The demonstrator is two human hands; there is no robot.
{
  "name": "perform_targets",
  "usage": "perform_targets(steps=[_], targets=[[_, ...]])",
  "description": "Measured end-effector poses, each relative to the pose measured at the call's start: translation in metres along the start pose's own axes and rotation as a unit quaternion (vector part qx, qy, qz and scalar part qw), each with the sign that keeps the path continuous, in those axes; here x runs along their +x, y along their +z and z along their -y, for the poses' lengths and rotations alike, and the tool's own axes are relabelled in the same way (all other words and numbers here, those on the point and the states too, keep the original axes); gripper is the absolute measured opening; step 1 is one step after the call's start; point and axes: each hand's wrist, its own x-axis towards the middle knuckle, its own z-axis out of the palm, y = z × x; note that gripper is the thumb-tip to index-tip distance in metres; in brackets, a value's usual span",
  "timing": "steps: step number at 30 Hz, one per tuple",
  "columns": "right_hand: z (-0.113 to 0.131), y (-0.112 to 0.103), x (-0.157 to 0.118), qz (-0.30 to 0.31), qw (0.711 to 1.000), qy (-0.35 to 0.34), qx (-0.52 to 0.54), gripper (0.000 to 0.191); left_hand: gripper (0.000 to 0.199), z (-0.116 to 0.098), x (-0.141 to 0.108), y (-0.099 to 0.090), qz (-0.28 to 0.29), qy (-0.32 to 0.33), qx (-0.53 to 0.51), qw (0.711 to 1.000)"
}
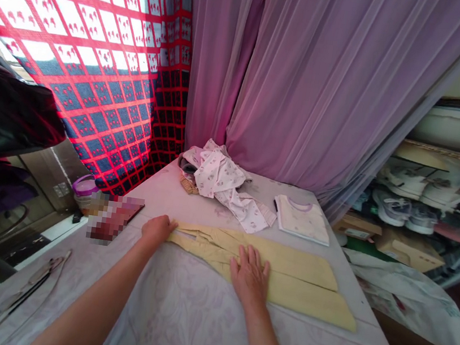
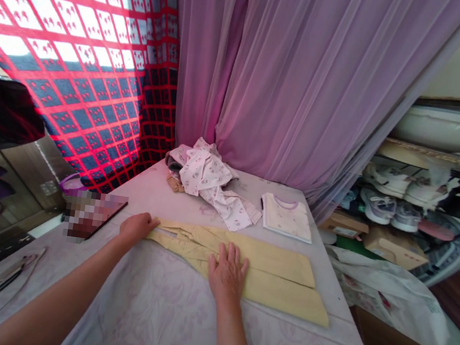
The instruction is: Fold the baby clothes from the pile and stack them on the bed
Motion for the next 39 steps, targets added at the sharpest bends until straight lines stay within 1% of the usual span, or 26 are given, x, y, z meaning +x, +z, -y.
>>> perform_targets(steps=[2, 5, 7, 9, 11, 13, 14, 15, 16, 17, 19, 20, 22, 25, 28, 31, 36, 39], targets=[[0.000, 0.001, 0.001, 0.001, 1.000, 0.003, 0.002, 0.051, 0.035, 0.003, 0.003, -0.003, 0.007, 0.013, -0.017, 1.000], [0.002, -0.002, 0.001, 0.006, 1.000, 0.009, 0.005, 0.051, 0.036, 0.004, 0.006, -0.011, -0.001, 0.036, -0.042, 0.998], [0.003, -0.004, 0.000, 0.006, 1.000, 0.012, 0.006, 0.050, 0.036, -0.001, 0.006, -0.017, -0.012, 0.054, -0.053, 0.997], [0.004, -0.004, 0.000, 0.000, 1.000, 0.015, 0.007, 0.050, 0.034, -0.011, 0.005, -0.024, -0.021, 0.074, -0.091, 0.993], [0.004, -0.002, -0.001, -0.016, 1.000, 0.012, 0.016, 0.048, 0.032, -0.026, 0.002, -0.030, -0.013, 0.095, -0.185, 0.978], [0.001, 0.003, 0.000, -0.048, 0.998, 0.008, 0.039, 0.047, 0.032, -0.044, -0.003, -0.034, 0.022, 0.110, -0.304, 0.946], [-0.002, 0.007, 0.000, -0.070, 0.996, 0.005, 0.057, 0.046, 0.032, -0.054, -0.006, -0.036, 0.040, 0.117, -0.345, 0.930], [-0.005, 0.011, 0.001, -0.097, 0.992, 0.002, 0.081, 0.046, 0.032, -0.064, -0.008, -0.036, 0.050, 0.126, -0.365, 0.921], [-0.009, 0.015, 0.002, -0.128, 0.986, 0.001, 0.109, 0.046, 0.031, -0.075, -0.011, -0.036, 0.049, 0.140, -0.361, 0.921], [-0.013, 0.019, 0.003, -0.160, 0.977, 0.003, 0.139, 0.047, 0.031, -0.085, -0.014, -0.035, 0.040, 0.156, -0.336, 0.928], [-0.021, 0.026, 0.004, -0.216, 0.957, 0.018, 0.195, 0.048, 0.028, -0.104, -0.022, -0.029, 0.020, 0.191, -0.236, 0.953], [-0.024, 0.028, 0.004, -0.234, 0.947, 0.027, 0.217, 0.048, 0.025, -0.113, -0.026, -0.024, 0.016, 0.205, -0.180, 0.962], [-0.027, 0.030, 0.004, -0.247, 0.937, 0.041, 0.245, 0.048, 0.020, -0.127, -0.034, -0.012, 0.018, 0.225, -0.099, 0.969], [-0.026, 0.028, 0.002, -0.231, 0.938, 0.046, 0.255, 0.048, 0.016, -0.139, -0.045, 0.009, 0.030, 0.240, -0.063, 0.968], [-0.023, 0.025, 0.001, -0.212, 0.945, 0.052, 0.243, 0.048, 0.017, -0.144, -0.049, 0.024, 0.041, 0.243, -0.045, 0.968], [-0.025, 0.025, 0.001, -0.202, 0.950, 0.051, 0.231, 0.047, 0.019, -0.145, -0.048, 0.031, 0.050, 0.239, -0.039, 0.969], [-0.034, 0.030, 0.002, -0.174, 0.961, 0.025, 0.211, 0.046, 0.024, -0.143, -0.051, 0.032, 0.066, 0.251, -0.049, 0.964], [-0.033, 0.027, 0.001, -0.174, 0.963, 0.023, 0.203, 0.046, 0.029, -0.133, -0.055, 0.027, 0.063, 0.278, -0.083, 0.955]])
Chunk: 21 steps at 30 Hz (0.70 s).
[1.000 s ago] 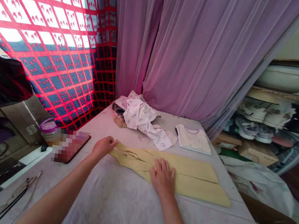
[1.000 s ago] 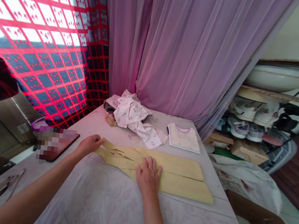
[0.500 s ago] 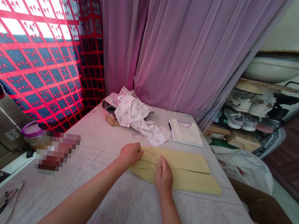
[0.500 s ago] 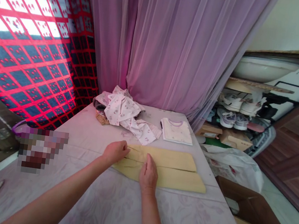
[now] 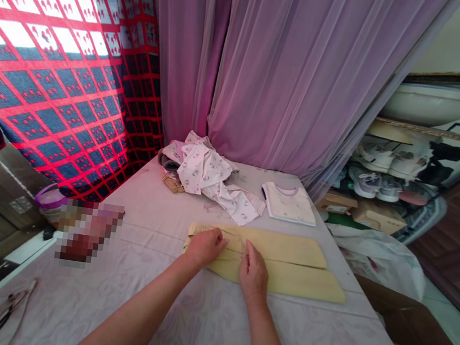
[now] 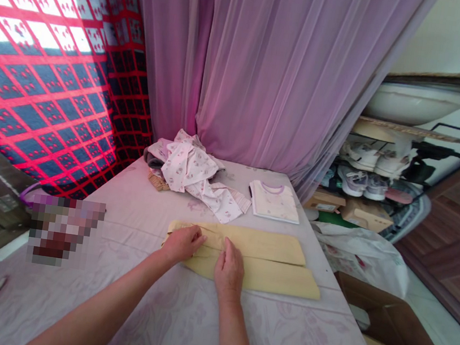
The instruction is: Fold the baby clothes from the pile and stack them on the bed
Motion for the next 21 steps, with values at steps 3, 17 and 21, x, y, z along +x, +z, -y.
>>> perform_targets(steps=[3, 17, 21], targets=[[0.007, -0.002, -0.001, -0.021, 1.000, 0.005, 0.001, 0.046, 0.023, 0.021, -0.010, -0.007, -0.085, 0.044, -0.052, 0.994], [0.068, -0.018, -0.004, 0.071, 0.980, -0.143, -0.117, 0.048, 0.050, 0.105, -0.027, 0.017, -0.075, 0.152, 0.047, 0.984], [0.098, -0.012, -0.002, 0.127, 0.969, -0.177, -0.120, 0.050, 0.049, 0.105, -0.025, 0.018, -0.071, 0.163, 0.083, 0.980]])
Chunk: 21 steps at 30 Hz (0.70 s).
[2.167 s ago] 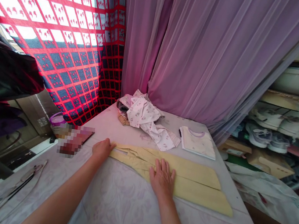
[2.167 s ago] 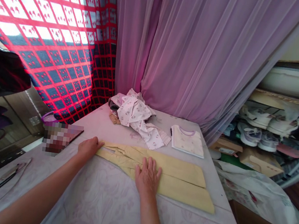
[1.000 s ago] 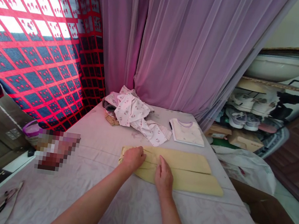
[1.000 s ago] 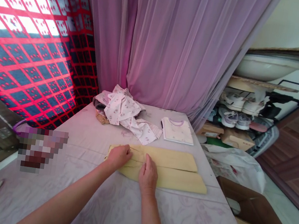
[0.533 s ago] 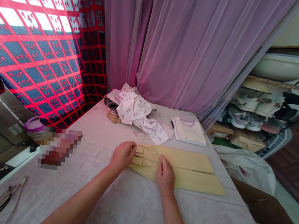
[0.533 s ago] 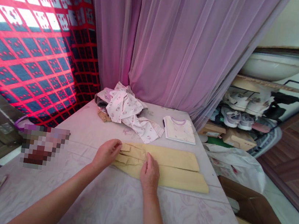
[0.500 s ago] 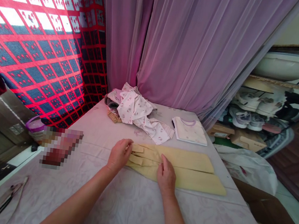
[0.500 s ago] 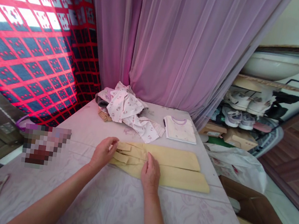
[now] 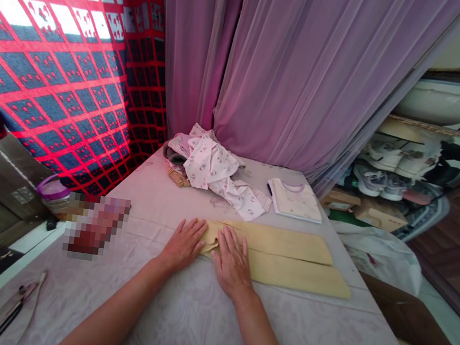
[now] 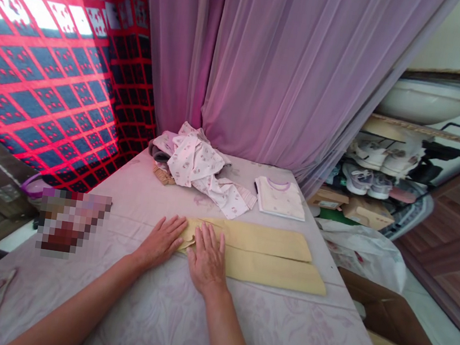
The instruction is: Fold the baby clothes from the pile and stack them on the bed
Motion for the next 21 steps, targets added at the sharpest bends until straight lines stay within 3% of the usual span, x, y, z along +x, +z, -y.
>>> perform_targets(steps=[6, 11, 14, 21], targets=[[0.015, -0.013, 0.016, -0.075, 0.997, -0.005, 0.002, 0.049, 0.049, -0.005, -0.001, -0.003, 0.009, -0.006, -0.001, 1.000], [0.008, -0.006, 0.010, -0.005, 0.999, -0.045, 0.011, 0.039, 0.048, -0.001, -0.005, -0.006, -0.002, 0.005, -0.066, 0.998], [-0.003, 0.004, -0.003, 0.010, 1.000, -0.008, 0.011, 0.035, 0.047, 0.006, -0.010, -0.008, -0.027, 0.011, -0.127, 0.991], [-0.014, 0.008, -0.014, -0.046, 0.997, 0.050, 0.044, 0.033, 0.030, 0.010, -0.015, -0.008, -0.089, -0.008, -0.211, 0.973]])
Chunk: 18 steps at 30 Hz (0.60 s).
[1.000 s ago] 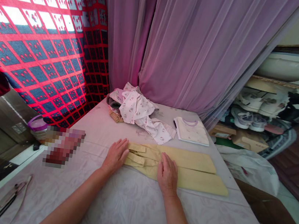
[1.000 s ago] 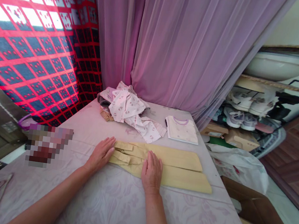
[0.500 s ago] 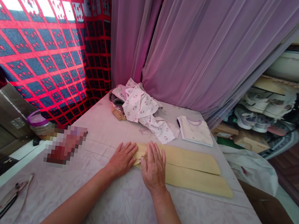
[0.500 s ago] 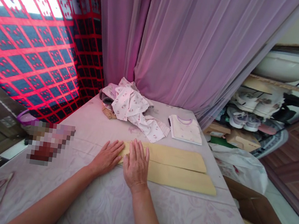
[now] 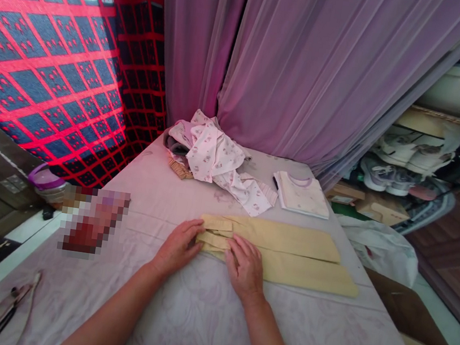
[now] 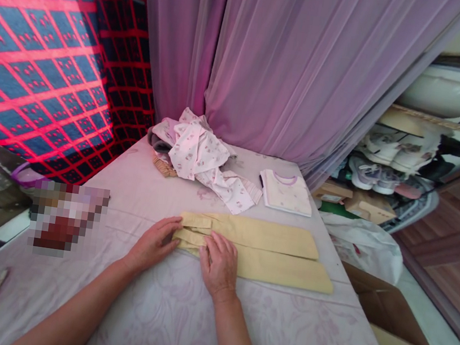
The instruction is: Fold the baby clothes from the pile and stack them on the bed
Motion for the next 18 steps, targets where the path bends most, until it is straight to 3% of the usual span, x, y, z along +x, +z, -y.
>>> perform_targets(steps=[5, 10, 15, 18], targets=[[0.010, -0.001, 0.008, -0.007, 1.000, 0.021, -0.008, 0.030, 0.024, -0.004, 0.003, 0.001, -0.002, -0.035, 0.002, 0.999], [0.019, -0.005, 0.016, 0.017, 0.999, -0.027, -0.034, 0.026, 0.008, -0.010, 0.008, -0.001, 0.008, -0.080, 0.027, 0.996], [0.015, -0.001, 0.017, 0.019, 0.997, -0.044, -0.061, 0.021, 0.005, -0.011, 0.008, -0.002, 0.009, -0.076, 0.028, 0.997], [0.011, 0.003, 0.015, 0.006, 0.997, -0.043, -0.065, 0.019, 0.007, -0.009, 0.007, -0.004, 0.012, -0.040, 0.039, 0.998]])
